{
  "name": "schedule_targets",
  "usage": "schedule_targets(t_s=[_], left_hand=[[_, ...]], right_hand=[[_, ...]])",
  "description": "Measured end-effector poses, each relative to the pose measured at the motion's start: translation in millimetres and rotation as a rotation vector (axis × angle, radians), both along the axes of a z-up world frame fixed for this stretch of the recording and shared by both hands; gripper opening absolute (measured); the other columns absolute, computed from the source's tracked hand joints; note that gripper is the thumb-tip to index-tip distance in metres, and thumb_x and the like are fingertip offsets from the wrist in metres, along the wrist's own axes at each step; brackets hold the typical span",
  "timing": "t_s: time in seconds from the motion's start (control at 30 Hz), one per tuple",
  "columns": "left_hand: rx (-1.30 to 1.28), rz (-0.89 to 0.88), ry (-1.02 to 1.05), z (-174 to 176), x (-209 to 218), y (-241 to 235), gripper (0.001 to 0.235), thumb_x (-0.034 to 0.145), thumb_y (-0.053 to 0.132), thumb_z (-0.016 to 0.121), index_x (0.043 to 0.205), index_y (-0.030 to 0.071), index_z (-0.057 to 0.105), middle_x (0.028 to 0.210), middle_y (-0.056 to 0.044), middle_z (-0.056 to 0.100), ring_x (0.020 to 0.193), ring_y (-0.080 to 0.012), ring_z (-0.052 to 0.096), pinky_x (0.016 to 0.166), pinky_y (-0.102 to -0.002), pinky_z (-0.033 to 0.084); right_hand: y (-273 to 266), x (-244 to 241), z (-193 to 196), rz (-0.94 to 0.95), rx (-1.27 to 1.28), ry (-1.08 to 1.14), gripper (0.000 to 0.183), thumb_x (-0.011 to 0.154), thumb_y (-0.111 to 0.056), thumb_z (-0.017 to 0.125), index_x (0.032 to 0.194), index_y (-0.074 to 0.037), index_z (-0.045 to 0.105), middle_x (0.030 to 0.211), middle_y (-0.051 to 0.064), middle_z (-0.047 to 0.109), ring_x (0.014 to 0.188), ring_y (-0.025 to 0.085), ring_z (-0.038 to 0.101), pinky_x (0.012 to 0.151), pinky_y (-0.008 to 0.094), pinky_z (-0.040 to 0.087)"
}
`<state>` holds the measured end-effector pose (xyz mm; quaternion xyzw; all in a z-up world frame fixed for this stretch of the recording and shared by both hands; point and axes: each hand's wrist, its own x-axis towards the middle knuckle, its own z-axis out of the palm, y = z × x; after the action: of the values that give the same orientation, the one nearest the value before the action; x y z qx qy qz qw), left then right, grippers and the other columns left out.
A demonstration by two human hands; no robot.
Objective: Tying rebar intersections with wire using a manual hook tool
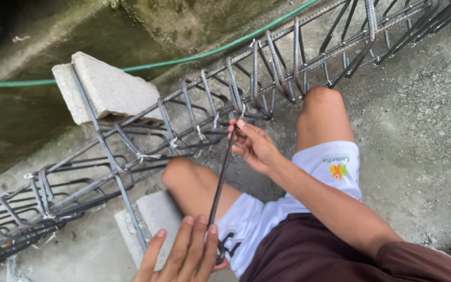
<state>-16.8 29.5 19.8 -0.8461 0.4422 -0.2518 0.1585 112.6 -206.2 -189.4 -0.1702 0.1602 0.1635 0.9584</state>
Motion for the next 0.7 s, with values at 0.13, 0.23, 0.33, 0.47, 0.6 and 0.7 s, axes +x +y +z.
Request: schedule_targets(t_s=[0.13, 0.23, 0.33, 0.47, 0.6, 0.7], left_hand=[[-0.110, 0.006, -0.011, -38, -9, 14, 0.049, 0.111, 0.055, 0.040, 0.121, 0.012, 0.060, 0.122, -0.010, 0.074, 0.115, -0.0273, 0.069, 0.095, -0.049, 0.048], [-0.161, -0.027, -0.024, -51, -12, 25, 0.061, 0.108, 0.065, 0.040, 0.117, 0.008, 0.060, 0.114, -0.015, 0.075, 0.106, -0.0364, 0.073, 0.086, -0.047, 0.056], [-0.229, -0.003, -0.001, -70, -22, 28, 0.069, 0.101, 0.072, 0.052, 0.109, 0.004, 0.065, 0.110, -0.021, 0.075, 0.102, -0.0391, 0.074, 0.081, -0.048, 0.060], [-0.343, 0.134, 0.065, -89, -41, 20, 0.062, 0.095, 0.069, 0.053, 0.074, 0.011, 0.058, 0.107, -0.024, 0.074, 0.091, -0.0410, 0.076, 0.077, -0.049, 0.061], [-0.374, 0.224, 0.183, -96, -54, 6, 0.056, 0.089, 0.061, 0.061, 0.066, 0.010, 0.058, 0.110, -0.024, 0.073, 0.088, -0.0416, 0.073, 0.081, -0.048, 0.060], [-0.325, 0.286, 0.245, -102, -58, -1, 0.052, 0.088, 0.058, 0.071, 0.070, 0.011, 0.061, 0.101, -0.016, 0.072, 0.091, -0.0319, 0.072, 0.089, -0.045, 0.056]], right_hand=[[1, -1, -9, -0.015, 0.011, 0.017, 0.027, 0.102, -0.020, 0.064, 0.121, 0.000, 0.066, 0.100, 0.010, 0.071, 0.080, 0.014, 0.070, 0.062, 0.027, 0.066], [1, -1, -13, -0.018, 0.009, 0.013, 0.025, 0.102, -0.018, 0.064, 0.121, -0.001, 0.065, 0.104, 0.009, 0.071, 0.083, 0.015, 0.070, 0.064, 0.029, 0.067], [-2, -1, -17, -0.026, -0.007, 0.013, 0.025, 0.101, -0.016, 0.065, 0.122, -0.003, 0.065, 0.107, 0.010, 0.070, 0.088, 0.017, 0.071, 0.063, 0.031, 0.067], [-6, 1, -15, 0.005, -0.123, 0.000, 0.024, 0.100, -0.017, 0.066, 0.120, -0.003, 0.066, 0.106, 0.009, 0.070, 0.088, 0.018, 0.072, 0.061, 0.031, 0.066], [-7, 3, -7, 0.034, -0.232, -0.013, 0.025, 0.100, -0.019, 0.066, 0.120, -0.003, 0.067, 0.104, 0.008, 0.070, 0.080, 0.014, 0.070, 0.064, 0.035, 0.067], [-8, 6, 1, 0.071, -0.272, -0.041, 0.028, 0.099, -0.020, 0.066, 0.122, -0.004, 0.068, 0.103, 0.007, 0.069, 0.080, 0.014, 0.068, 0.073, 0.042, 0.067]])
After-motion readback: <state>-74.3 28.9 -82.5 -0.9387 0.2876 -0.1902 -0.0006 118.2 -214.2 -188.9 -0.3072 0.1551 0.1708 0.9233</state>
